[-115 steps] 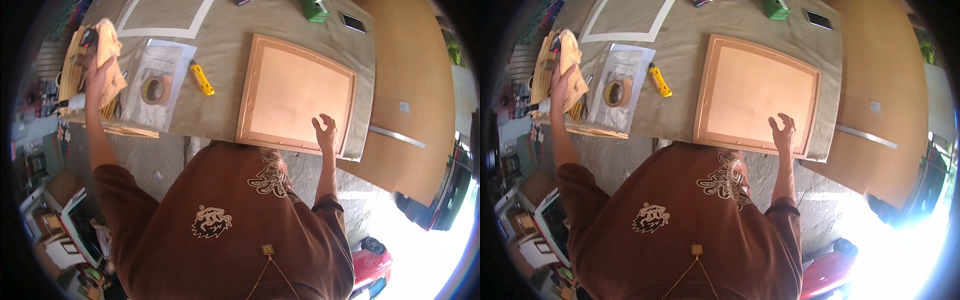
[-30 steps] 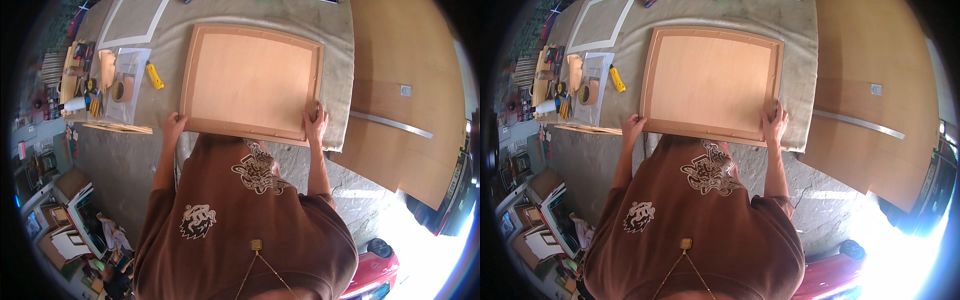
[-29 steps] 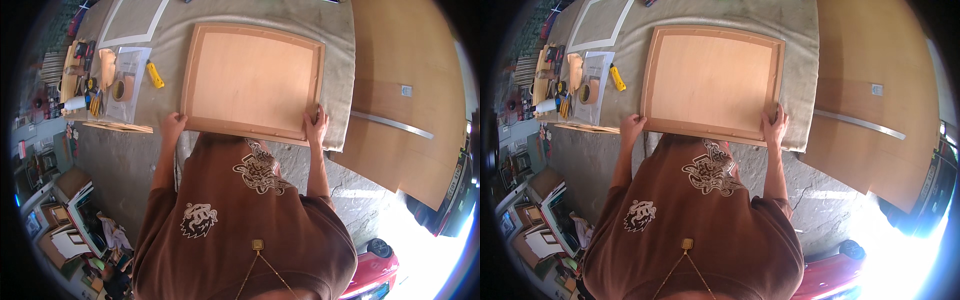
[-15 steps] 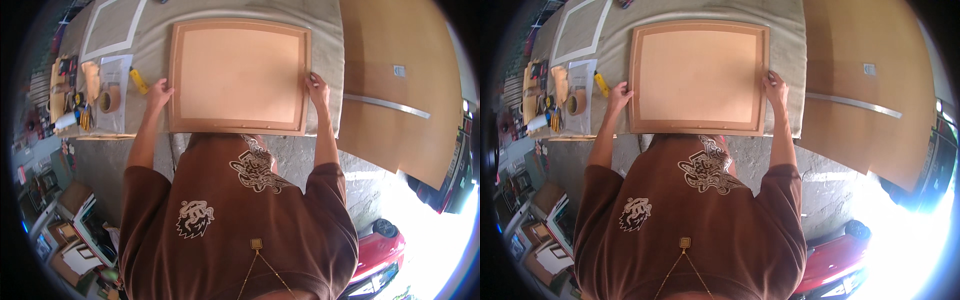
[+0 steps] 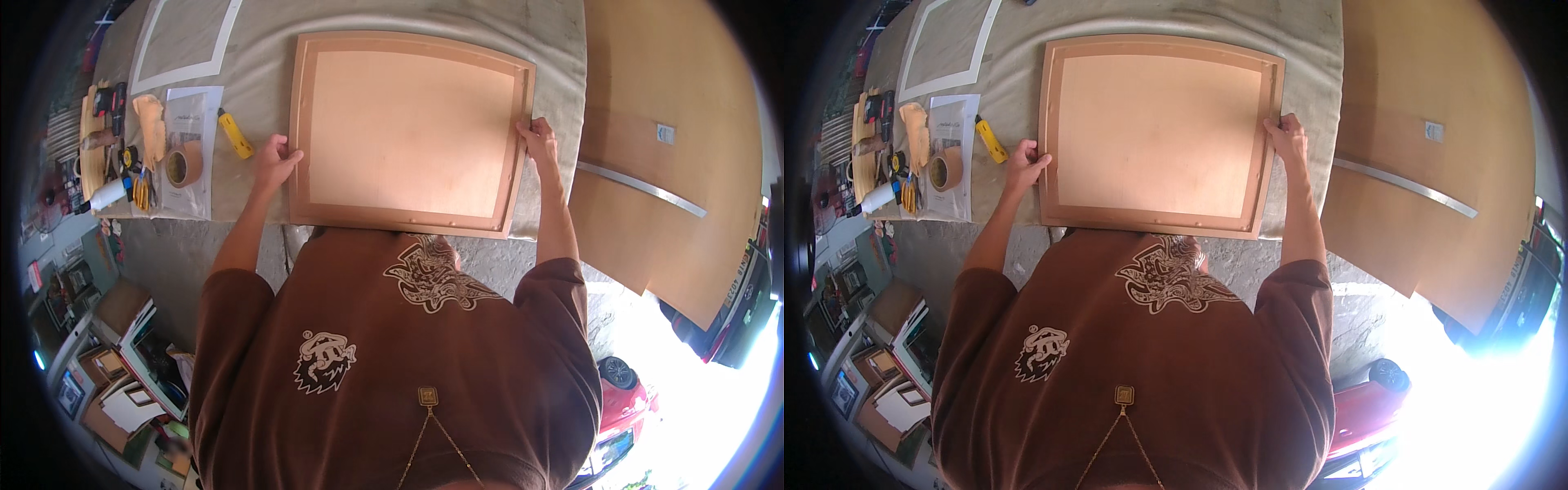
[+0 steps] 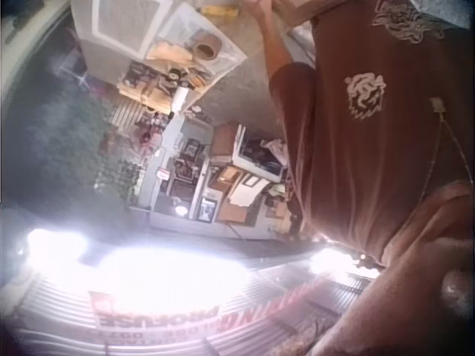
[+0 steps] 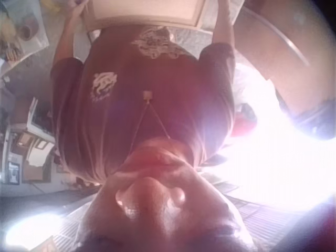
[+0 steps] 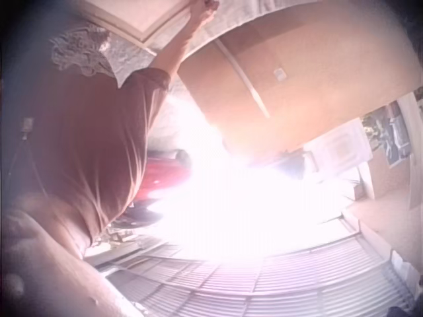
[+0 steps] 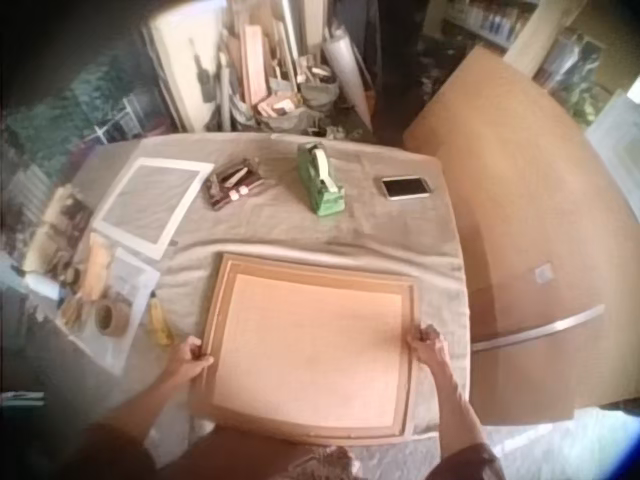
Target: The person wipes the edges of a wooden picture frame with a cloth, flips it to reveal a mounted artwork, then measures the frame with a tape measure and marks it with a pencil. The person also handles a yellow cord and places it on the frame.
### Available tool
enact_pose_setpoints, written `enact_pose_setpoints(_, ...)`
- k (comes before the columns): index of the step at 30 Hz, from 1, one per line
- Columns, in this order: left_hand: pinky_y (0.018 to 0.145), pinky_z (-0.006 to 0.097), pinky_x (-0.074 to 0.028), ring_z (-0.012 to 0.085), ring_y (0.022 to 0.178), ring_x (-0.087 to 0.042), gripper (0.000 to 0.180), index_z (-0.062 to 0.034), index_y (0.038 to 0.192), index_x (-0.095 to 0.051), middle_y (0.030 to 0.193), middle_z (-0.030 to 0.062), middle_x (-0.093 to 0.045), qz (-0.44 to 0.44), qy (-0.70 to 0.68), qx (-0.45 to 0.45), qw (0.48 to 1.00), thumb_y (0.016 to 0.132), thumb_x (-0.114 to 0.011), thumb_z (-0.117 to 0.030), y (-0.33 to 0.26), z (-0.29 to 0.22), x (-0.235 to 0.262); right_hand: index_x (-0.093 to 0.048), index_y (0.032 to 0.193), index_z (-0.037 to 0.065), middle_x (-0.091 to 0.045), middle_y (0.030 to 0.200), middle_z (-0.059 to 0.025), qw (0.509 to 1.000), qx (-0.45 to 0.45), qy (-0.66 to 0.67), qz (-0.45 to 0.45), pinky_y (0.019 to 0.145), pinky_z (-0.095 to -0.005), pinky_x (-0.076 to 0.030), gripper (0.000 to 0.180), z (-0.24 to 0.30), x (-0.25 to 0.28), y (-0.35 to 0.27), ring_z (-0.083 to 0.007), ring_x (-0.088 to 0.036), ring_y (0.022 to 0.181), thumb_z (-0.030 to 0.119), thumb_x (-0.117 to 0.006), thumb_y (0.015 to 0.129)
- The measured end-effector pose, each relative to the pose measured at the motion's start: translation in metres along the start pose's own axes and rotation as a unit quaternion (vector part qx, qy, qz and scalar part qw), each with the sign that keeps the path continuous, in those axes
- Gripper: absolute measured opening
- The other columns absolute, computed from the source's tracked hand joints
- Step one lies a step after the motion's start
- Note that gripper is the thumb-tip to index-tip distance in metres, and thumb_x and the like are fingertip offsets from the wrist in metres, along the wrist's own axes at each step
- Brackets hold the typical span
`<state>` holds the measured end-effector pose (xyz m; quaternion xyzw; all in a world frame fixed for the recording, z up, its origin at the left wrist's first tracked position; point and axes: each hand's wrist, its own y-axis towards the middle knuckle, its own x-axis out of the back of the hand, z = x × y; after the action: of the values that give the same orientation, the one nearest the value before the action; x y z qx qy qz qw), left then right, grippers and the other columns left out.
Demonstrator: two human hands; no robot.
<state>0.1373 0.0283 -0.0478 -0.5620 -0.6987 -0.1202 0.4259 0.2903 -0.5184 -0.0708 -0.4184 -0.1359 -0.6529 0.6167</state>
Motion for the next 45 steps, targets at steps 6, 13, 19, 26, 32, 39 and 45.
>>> enact_pose_setpoints(6,0.060,0.030,-0.048,0.0153,0.066,-0.060,0.046,-0.0024,0.090,-0.059,0.071,0.0058,-0.061,-0.039,0.006,0.012,0.999,0.068,-0.079,-0.037,-0.008,-0.011,-0.002,-0.058,0.096,0.003,-0.054,0.064,-0.0026,0.999,-0.044,-0.005,0.010,0.045,-0.0288,-0.040,0.043,0.012,0.005,-0.013,-0.0096,-0.048,0.050,0.040,-0.072,0.078)
enact_pose_setpoints(13,0.055,0.029,-0.049,0.0177,0.063,-0.060,0.060,-0.0016,0.109,-0.061,0.079,0.0080,-0.062,-0.044,-0.035,0.049,0.997,0.070,-0.076,-0.045,0.048,-0.027,0.005,-0.056,0.120,0.007,-0.061,0.076,-0.0059,1.000,0.015,-0.021,0.008,0.064,-0.0319,-0.048,0.050,0.021,0.013,-0.044,-0.0162,-0.059,0.072,0.031,-0.071,0.079)
enact_pose_setpoints(19,0.044,0.028,-0.048,0.0129,0.058,-0.060,0.052,0.0037,0.111,-0.057,0.076,0.0066,-0.065,0.004,-0.035,0.003,0.999,0.073,-0.078,-0.026,0.087,-0.046,0.010,-0.054,0.127,0.004,-0.063,0.108,-0.0104,0.986,0.083,0.113,0.087,0.080,-0.0315,-0.051,0.058,-0.027,0.026,-0.071,-0.0199,-0.061,0.094,0.007,-0.072,0.072)
enact_pose_setpoints(26,0.050,0.032,-0.053,0.0164,0.074,-0.065,0.046,-0.0080,0.101,-0.064,0.085,0.0053,-0.067,-0.021,0.016,0.145,0.989,0.069,-0.078,-0.039,0.084,-0.067,0.009,-0.051,0.127,-0.001,-0.059,0.111,-0.0114,0.988,0.114,0.066,0.081,0.075,-0.0299,-0.051,0.062,-0.007,0.033,-0.088,-0.0192,-0.060,0.090,0.005,-0.074,0.070)
enact_pose_setpoints(32,0.053,0.033,-0.053,0.0194,0.072,-0.064,0.048,-0.0089,0.090,-0.066,0.083,0.0057,-0.067,-0.031,0.035,0.175,0.983,0.065,-0.077,-0.049,0.083,-0.073,0.011,-0.040,0.133,-0.007,-0.052,0.118,-0.0135,0.979,0.179,0.009,0.097,0.071,-0.0283,-0.048,0.073,-0.013,0.030,-0.087,-0.0194,-0.055,0.087,0.006,-0.075,0.070)
enact_pose_setpoints(39,0.059,0.036,-0.046,0.0215,0.065,-0.061,0.056,-0.0078,0.072,-0.062,0.067,0.0035,-0.063,-0.122,0.097,0.116,0.981,0.064,-0.071,-0.063,0.072,-0.062,-0.004,-0.028,0.139,-0.007,-0.041,0.126,-0.0178,0.970,0.185,-0.058,0.147,0.077,-0.0313,-0.049,0.078,-0.013,0.033,-0.088,-0.0242,-0.053,0.094,0.011,-0.071,0.077)
enact_pose_setpoints(45,0.062,0.039,-0.046,0.0252,0.069,-0.061,0.064,-0.0077,0.074,-0.060,0.073,0.0061,-0.064,-0.152,0.143,0.156,0.966,0.065,-0.064,-0.071,0.066,-0.076,-0.012,-0.023,0.141,-0.007,-0.037,0.129,-0.0186,0.958,0.236,-0.055,0.156,0.090,-0.0348,-0.049,0.081,-0.024,0.031,-0.081,-0.0285,-0.052,0.105,0.016,-0.071,0.080)
